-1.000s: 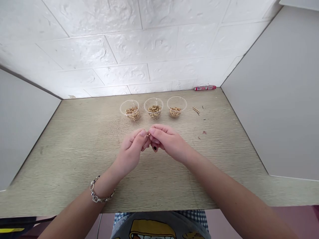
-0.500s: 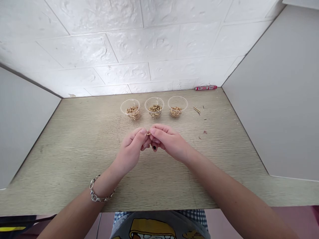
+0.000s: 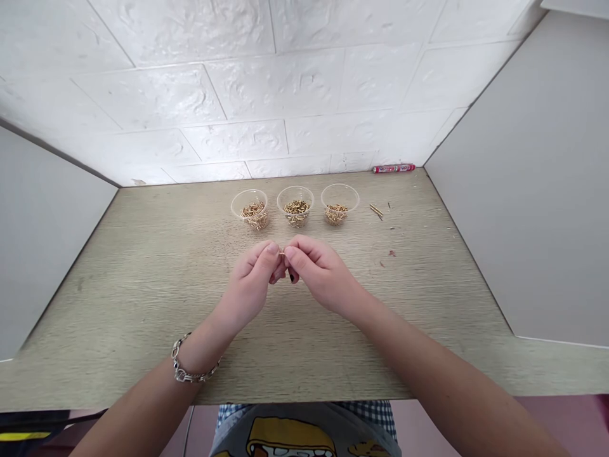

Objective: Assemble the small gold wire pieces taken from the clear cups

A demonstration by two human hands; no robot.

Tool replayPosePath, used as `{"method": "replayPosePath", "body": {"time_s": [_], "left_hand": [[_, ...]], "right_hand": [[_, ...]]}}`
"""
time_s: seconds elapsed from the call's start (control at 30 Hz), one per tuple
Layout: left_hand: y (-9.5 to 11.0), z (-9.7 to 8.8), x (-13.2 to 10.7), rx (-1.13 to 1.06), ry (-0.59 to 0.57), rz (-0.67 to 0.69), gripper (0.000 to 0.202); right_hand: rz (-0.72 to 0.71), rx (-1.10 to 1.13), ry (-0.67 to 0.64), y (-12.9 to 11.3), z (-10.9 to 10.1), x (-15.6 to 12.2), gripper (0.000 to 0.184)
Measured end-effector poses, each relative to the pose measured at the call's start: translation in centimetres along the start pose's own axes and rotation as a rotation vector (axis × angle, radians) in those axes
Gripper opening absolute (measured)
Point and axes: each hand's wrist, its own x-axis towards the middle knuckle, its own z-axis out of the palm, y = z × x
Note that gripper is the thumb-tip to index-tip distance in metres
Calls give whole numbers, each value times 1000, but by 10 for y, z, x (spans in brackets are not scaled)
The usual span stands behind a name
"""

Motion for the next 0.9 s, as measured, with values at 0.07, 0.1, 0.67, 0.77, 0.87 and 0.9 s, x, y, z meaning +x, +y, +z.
{"method": "replayPosePath", "body": {"time_s": [0.07, 0.1, 0.67, 0.77, 0.87, 0.9], "left_hand": [[0, -1, 1, -14, -23, 8, 36], [1, -1, 1, -20, -34, 14, 35], [5, -15, 3, 193, -147, -2, 38], [5, -14, 4, 148, -165, -12, 37], [5, -13, 4, 81, -171, -13, 35], [4, -12, 3, 67, -168, -12, 34]], "right_hand": [[-4, -32, 3, -2, 0, 0, 28], [-6, -46, 2, -2, 0, -1, 28], [34, -193, 23, -2, -3, -2, 24], [69, -51, 3, 0, -2, -2, 26], [92, 87, -16, 1, -1, -1, 27], [96, 115, -16, 1, 0, -1, 28]]}}
